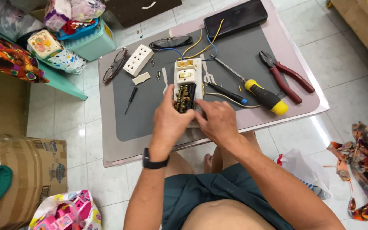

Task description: The person uses a screwdriver to loosen screws and remove a black internal component from a white electrical device. They then use pliers to pull out a wire from the device's housing.

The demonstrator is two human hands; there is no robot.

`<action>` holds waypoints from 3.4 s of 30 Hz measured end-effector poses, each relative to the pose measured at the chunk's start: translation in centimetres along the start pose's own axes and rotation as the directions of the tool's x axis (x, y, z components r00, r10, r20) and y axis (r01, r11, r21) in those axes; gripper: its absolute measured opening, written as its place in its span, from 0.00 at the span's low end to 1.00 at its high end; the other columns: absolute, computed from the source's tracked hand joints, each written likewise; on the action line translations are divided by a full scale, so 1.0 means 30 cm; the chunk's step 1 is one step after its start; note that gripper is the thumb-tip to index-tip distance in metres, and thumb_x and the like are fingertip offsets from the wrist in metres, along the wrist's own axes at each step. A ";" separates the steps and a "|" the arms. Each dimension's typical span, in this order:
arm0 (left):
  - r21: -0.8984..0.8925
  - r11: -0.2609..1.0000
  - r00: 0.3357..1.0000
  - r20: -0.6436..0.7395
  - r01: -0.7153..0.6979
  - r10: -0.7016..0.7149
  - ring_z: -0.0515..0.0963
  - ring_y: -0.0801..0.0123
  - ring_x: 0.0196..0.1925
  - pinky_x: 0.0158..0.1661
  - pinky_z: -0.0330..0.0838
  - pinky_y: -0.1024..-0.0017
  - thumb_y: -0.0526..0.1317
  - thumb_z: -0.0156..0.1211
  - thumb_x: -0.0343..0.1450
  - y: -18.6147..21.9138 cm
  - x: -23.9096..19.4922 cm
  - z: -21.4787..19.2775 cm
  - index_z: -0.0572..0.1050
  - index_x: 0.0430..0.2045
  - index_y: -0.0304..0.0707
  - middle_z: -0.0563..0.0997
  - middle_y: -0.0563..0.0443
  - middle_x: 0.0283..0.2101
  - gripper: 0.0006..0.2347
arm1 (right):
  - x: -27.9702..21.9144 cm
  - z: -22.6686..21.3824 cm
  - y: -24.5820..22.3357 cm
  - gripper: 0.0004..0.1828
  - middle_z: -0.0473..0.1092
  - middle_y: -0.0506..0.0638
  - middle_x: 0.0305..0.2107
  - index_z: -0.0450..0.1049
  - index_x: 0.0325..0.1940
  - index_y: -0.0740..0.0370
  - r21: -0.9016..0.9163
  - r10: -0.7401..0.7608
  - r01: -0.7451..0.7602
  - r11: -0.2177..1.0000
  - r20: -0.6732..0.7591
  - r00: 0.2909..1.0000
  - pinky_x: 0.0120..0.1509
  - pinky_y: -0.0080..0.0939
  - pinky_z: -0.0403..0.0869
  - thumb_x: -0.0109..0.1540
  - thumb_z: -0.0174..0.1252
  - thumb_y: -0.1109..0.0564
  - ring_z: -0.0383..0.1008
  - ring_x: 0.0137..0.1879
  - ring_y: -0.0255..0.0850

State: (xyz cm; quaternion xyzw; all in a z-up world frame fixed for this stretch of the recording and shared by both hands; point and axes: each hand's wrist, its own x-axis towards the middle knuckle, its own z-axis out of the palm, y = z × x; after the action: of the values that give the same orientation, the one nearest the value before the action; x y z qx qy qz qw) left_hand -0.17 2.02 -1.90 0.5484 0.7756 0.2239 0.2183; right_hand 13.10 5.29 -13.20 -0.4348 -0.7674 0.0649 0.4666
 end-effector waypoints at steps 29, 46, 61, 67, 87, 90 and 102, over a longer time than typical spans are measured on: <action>-0.786 0.596 0.974 -0.034 -0.166 0.226 0.77 0.69 0.44 0.42 0.76 0.76 0.30 0.71 0.58 -0.269 0.023 0.005 0.51 0.69 0.45 0.77 0.42 0.46 0.43 | 0.163 0.071 -0.088 0.05 0.65 0.45 0.15 0.78 0.25 0.53 0.109 -0.143 0.130 0.985 0.125 0.982 0.38 0.38 0.63 0.51 0.69 0.55 0.68 0.24 0.40; -0.990 -0.038 0.989 0.140 0.138 -0.040 0.82 0.44 0.36 0.33 0.82 0.58 0.32 0.60 0.65 -0.372 0.113 0.099 0.65 0.57 0.36 0.78 0.28 0.34 0.23 | 0.156 0.094 -0.095 0.04 0.66 0.47 0.16 0.78 0.25 0.57 0.207 -0.235 0.217 0.954 0.067 0.970 0.45 0.41 0.69 0.56 0.65 0.59 0.72 0.26 0.43; -0.290 0.769 0.770 -0.514 -0.570 0.378 0.76 0.56 0.56 0.61 0.63 0.57 0.40 0.76 0.58 -0.304 -0.022 0.104 0.60 0.65 0.39 0.77 0.46 0.53 0.40 | 0.094 0.156 0.008 0.03 0.70 0.57 0.20 0.78 0.23 0.65 0.408 -0.199 0.142 0.902 0.099 0.975 0.53 0.54 0.70 0.48 0.60 0.68 0.74 0.41 0.56; -0.258 0.762 0.745 -0.533 -0.595 0.401 0.75 0.59 0.54 0.60 0.65 0.59 0.42 0.77 0.57 -0.341 -0.009 0.137 0.63 0.64 0.42 0.77 0.50 0.53 0.38 | 0.100 0.148 0.028 0.02 0.76 0.49 0.25 0.81 0.27 0.54 0.497 -0.052 -0.074 0.864 0.235 0.971 0.59 0.50 0.68 0.53 0.64 0.60 0.75 0.45 0.51; -0.449 0.705 0.831 -0.392 -0.548 0.396 0.74 0.46 0.58 0.59 0.67 0.51 0.35 0.71 0.62 -0.326 -0.040 0.056 0.58 0.65 0.39 0.76 0.38 0.54 0.36 | 0.124 0.148 0.047 0.02 0.77 0.45 0.29 0.80 0.33 0.53 0.670 -0.089 -0.157 0.725 0.318 0.944 0.68 0.49 0.59 0.58 0.67 0.56 0.76 0.42 0.43; -0.409 0.733 0.833 -0.372 -0.543 0.409 0.73 0.48 0.60 0.59 0.67 0.52 0.35 0.70 0.63 -0.327 -0.036 0.046 0.58 0.66 0.42 0.76 0.41 0.56 0.35 | 0.119 0.161 0.062 0.02 0.77 0.46 0.28 0.80 0.33 0.54 0.680 -0.105 -0.140 0.720 0.307 0.946 0.67 0.52 0.60 0.59 0.66 0.57 0.76 0.41 0.45; -0.465 0.687 0.822 -0.420 -0.559 0.385 0.76 0.58 0.59 0.59 0.69 0.62 0.39 0.74 0.60 -0.314 -0.040 0.035 0.61 0.65 0.43 0.79 0.48 0.53 0.37 | 0.129 0.137 0.010 0.08 0.77 0.48 0.26 0.79 0.29 0.55 0.598 -0.093 -0.102 0.795 0.287 0.953 0.65 0.55 0.61 0.57 0.69 0.51 0.78 0.40 0.44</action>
State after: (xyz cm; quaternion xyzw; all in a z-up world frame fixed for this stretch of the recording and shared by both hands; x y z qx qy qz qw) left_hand -6.27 -1.82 -8.15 0.6011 0.5256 0.5713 0.1900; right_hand 9.38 9.56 -13.07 -0.2491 -0.7669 0.3738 0.4583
